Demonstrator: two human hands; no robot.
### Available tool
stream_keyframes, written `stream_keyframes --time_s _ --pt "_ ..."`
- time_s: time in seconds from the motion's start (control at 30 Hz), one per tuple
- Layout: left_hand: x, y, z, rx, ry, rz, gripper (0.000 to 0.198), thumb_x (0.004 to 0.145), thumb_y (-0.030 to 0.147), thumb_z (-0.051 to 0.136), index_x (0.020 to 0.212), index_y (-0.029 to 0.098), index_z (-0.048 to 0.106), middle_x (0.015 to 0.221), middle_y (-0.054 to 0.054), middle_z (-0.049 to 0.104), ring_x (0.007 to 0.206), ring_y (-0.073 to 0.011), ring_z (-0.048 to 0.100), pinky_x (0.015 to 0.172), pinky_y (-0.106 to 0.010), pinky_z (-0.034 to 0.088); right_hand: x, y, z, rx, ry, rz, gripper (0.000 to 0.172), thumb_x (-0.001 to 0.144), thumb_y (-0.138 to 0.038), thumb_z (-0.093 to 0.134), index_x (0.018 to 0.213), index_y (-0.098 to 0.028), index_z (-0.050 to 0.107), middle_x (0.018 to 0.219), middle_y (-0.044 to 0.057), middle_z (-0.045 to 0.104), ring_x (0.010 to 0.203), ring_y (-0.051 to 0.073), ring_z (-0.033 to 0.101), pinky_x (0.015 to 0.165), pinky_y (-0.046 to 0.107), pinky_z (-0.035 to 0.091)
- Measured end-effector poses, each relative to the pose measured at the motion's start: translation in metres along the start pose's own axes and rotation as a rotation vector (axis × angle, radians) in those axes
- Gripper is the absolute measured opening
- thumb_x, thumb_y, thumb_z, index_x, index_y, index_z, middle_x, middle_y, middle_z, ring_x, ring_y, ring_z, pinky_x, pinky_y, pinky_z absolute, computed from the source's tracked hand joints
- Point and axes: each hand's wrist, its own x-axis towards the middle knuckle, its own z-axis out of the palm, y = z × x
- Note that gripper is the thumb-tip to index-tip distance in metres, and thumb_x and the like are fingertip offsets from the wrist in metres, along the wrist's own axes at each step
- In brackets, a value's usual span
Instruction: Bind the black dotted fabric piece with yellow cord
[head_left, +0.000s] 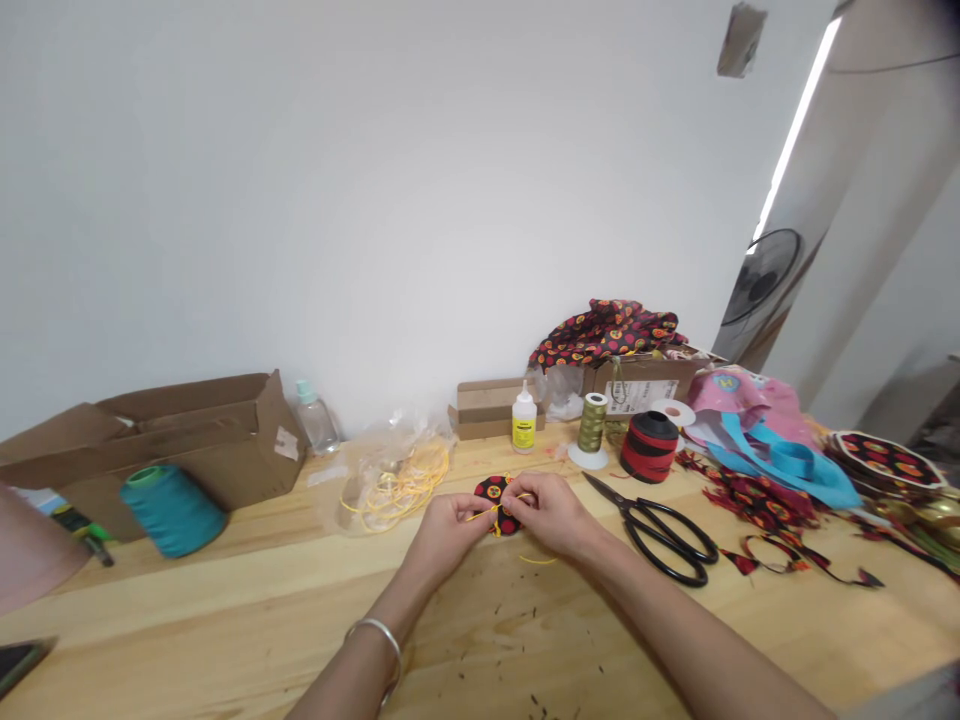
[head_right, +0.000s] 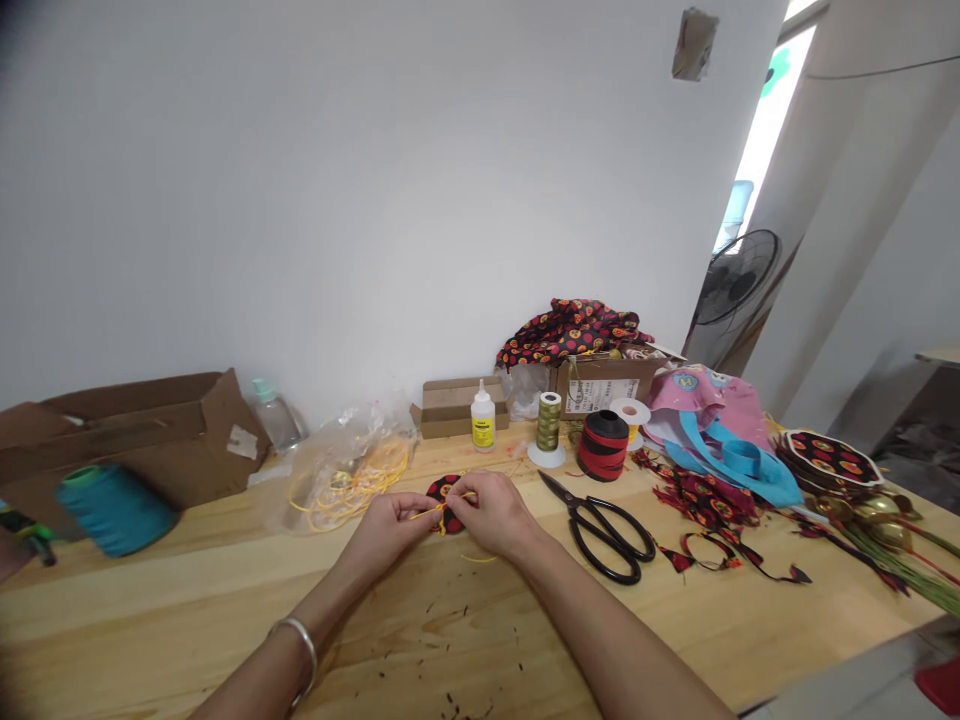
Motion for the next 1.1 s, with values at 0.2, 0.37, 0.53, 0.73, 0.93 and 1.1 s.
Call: stream_keyframes --time_s 0.2,0.37,0.53,0.73,0.93,1.1 --pt "-0.001 0.005 0.0 -0.005 -0.013 -0.008 0.027 0.059 0.034 0.055 0.067 0.01 0.066 0.051 0.0 0.059 0.042 -0.0073 0.039 0.041 -0.017 0.028 0.0 0.003 -0.001 0.051 -0.074 -0.018 0.018 0.069 -0.028 0.05 0.07 -0.02 0.066 0.059 -0.001 0.06 0.052 0.009 0.048 0.044 0.017 0.031" --pt "0.0 0.001 0.0 0.013 -0.001 0.01 0.026 0.059 0.033 0.055 0.066 0.011 0.066 0.053 0.0 0.06 0.044 -0.008 0.041 0.041 -0.017 0.028 0.001 0.012 0.007 0.06 -0.022 0.061 0.023 0.071 -0.031 0.047 0.071 -0.017 0.067 0.048 -0.002 0.055 0.042 0.007 0.042 0.038 0.016 0.025" --pt "0.001 -0.001 0.0 -0.031 0.007 0.009 0.026 0.059 0.033 0.055 0.066 0.01 0.066 0.053 -0.001 0.061 0.043 -0.0084 0.043 0.042 -0.017 0.03 0.001 0.012 0.009 0.137 -0.032 0.03 0.023 0.07 -0.03 0.048 0.071 -0.016 0.066 0.053 -0.001 0.058 0.044 0.007 0.044 0.039 0.016 0.027" --pt "0.0 0.001 0.001 -0.055 0.0 -0.008 0.026 0.058 0.033 0.056 0.067 0.011 0.067 0.053 0.0 0.061 0.042 -0.0079 0.043 0.042 -0.017 0.03 0.002 0.016 0.01 0.089 0.013 0.088 0.022 0.068 -0.029 0.049 0.068 -0.017 0.067 0.048 -0.001 0.056 0.041 0.007 0.042 0.037 0.016 0.025" --pt "-0.001 0.001 -0.002 -0.119 -0.01 -0.046 0.027 0.059 0.033 0.057 0.067 0.009 0.066 0.056 -0.003 0.063 0.046 -0.0093 0.047 0.045 -0.018 0.033 0.002 0.014 0.009 0.059 0.018 0.085 0.022 0.067 -0.03 0.049 0.067 -0.018 0.067 0.042 -0.003 0.048 0.037 0.005 0.033 0.035 0.016 0.019" --pt "0.003 -0.003 -0.004 -0.096 0.01 -0.04 0.03 0.059 0.035 0.056 0.068 0.008 0.066 0.059 -0.004 0.064 0.049 -0.0112 0.05 0.048 -0.02 0.035 0.001 0.012 0.009 0.145 0.009 0.107 0.024 0.067 -0.031 0.05 0.069 -0.015 0.067 0.046 -0.001 0.053 0.039 0.006 0.039 0.036 0.016 0.024"
